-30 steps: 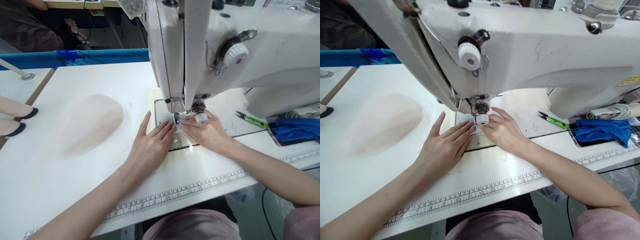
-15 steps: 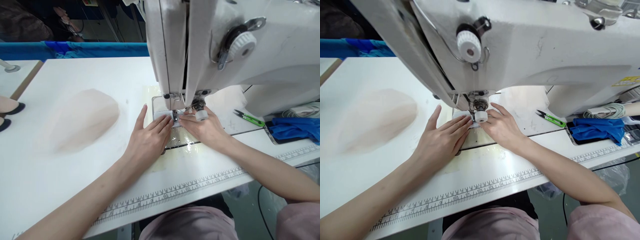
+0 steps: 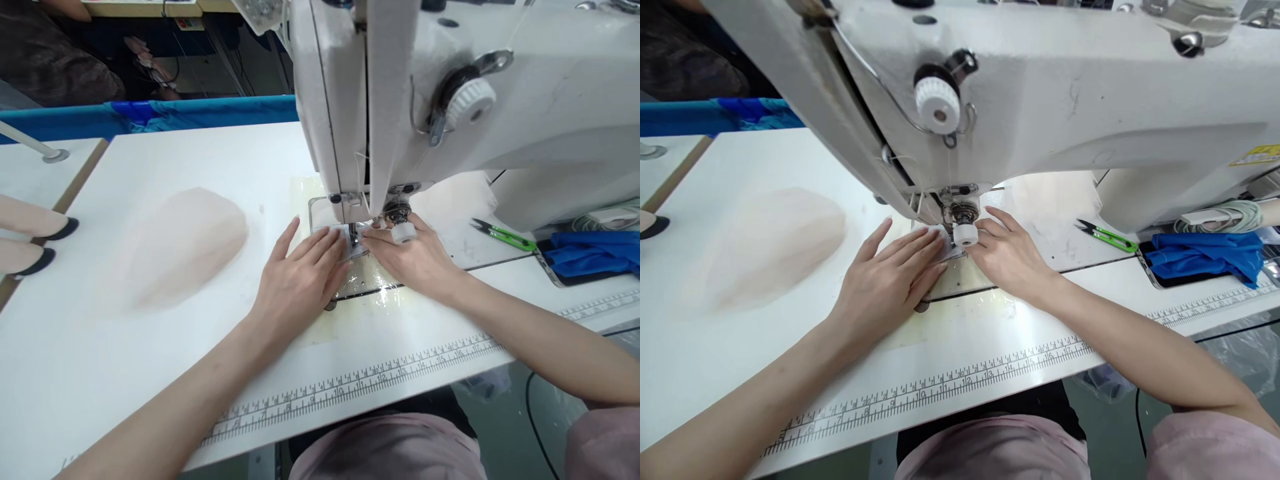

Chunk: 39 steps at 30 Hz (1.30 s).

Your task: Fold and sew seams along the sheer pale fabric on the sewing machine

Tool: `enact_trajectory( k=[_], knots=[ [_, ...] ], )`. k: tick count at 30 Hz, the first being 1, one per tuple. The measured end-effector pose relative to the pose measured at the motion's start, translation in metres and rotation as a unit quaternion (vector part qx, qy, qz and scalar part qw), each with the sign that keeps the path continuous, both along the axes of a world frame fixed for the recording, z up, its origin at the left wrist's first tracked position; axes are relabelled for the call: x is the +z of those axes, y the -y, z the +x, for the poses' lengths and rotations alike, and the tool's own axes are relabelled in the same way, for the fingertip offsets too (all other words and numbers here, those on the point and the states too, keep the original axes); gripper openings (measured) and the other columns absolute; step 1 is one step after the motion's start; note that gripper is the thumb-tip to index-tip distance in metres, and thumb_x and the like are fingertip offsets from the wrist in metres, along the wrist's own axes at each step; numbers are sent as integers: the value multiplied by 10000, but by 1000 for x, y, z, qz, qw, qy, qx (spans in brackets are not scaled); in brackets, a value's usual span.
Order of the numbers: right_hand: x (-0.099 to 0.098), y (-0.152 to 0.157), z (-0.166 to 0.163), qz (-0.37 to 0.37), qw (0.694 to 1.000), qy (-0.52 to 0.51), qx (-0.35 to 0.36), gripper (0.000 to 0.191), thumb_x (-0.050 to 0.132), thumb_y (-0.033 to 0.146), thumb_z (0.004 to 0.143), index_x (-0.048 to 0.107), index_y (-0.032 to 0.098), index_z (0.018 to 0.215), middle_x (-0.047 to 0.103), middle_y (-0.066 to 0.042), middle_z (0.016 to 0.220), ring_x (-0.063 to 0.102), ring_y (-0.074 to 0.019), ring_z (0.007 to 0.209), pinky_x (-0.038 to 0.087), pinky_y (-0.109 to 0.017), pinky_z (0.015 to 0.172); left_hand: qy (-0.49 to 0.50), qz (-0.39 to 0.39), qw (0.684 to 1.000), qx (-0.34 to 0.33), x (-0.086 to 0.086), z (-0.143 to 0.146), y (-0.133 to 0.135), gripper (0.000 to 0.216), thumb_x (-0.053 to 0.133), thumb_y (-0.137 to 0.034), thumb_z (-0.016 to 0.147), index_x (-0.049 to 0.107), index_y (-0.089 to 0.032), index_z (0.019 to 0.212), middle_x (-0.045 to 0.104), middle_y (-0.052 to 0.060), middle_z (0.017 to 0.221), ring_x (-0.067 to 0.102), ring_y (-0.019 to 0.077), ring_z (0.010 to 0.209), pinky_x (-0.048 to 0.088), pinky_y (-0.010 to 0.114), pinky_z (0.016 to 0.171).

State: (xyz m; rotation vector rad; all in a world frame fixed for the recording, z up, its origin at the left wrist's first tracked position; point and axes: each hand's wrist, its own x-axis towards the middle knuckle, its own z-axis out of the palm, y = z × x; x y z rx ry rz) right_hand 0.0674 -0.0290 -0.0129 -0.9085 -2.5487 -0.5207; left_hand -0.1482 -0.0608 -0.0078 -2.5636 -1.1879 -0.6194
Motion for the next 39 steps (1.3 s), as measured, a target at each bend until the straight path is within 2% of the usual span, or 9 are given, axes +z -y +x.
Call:
enact_trajectory(
  k=[3,6,8,10,15,20,27,31,39],
  knots=[
    [3,1,0,8,1000,-11,10,282,473,44,873,694,189,971,733,4,972,603,-171,1012,392,-378,1023,-33,0,999,20,6,-2,4,477,471,-412,951,554,-49,1249,616,172,1254,587,311,1161,366,544,1059],
    [8,6,0,41,997,-57,23,309,455,-6,851,691,185,903,734,9,894,613,-163,943,426,-361,960,-37,57,998,18,17,-5,9,291,543,-390,916,676,-137,968,733,74,857,688,239,733,469,477,815],
    [12,10,-1,66,993,-88,30,329,449,-34,845,682,197,819,731,25,835,618,-150,877,440,-346,917,-17,92,996,14,22,-7,9,172,585,-296,892,667,-171,808,675,3,643,621,180,550,451,412,672],
    [15,16,-4,66,991,-102,49,333,450,-43,847,678,195,800,732,34,843,622,-135,830,454,-318,859,0,85,996,-3,22,-9,6,87,582,-195,877,663,-166,868,705,17,743,653,191,657,460,397,695],
    [14,25,-9,-11,993,-91,79,296,421,3,892,676,149,922,726,-8,972,635,-134,865,460,-267,684,10,-22,997,-75,11,-11,-4,317,475,-76,888,582,-131,1181,664,82,1186,622,204,1078,435,404,990],
    [10,25,-6,-52,997,-61,20,350,382,-45,834,666,131,939,711,-50,961,614,-156,784,461,-286,673,-1,-41,995,-87,6,-7,-4,319,453,-101,900,597,-106,1184,674,100,1066,624,211,998,422,436,1017],
    [5,18,-2,-79,996,-42,-17,278,411,26,868,634,123,1002,696,-101,1079,591,-203,1061,478,-342,886,-44,-29,997,-57,7,-1,5,389,540,-374,902,617,-133,1197,651,124,1188,611,300,1030,477,487,862],
    [4,14,-1,-60,997,-37,-24,282,425,35,860,635,118,1029,696,-99,1103,580,-200,1115,446,-361,975,-60,-22,996,-55,9,2,9,471,524,-433,915,574,-108,1252,644,142,1221,566,302,1187,430,494,1001],
    [7,12,-1,-64,998,-8,-17,272,445,89,883,666,158,1025,685,-42,1162,569,-205,1162,400,-398,1040,-69,-27,997,-38,9,8,13,544,502,-495,919,559,-75,1260,642,170,1209,585,303,1173,386,520,1077]
  ],
)
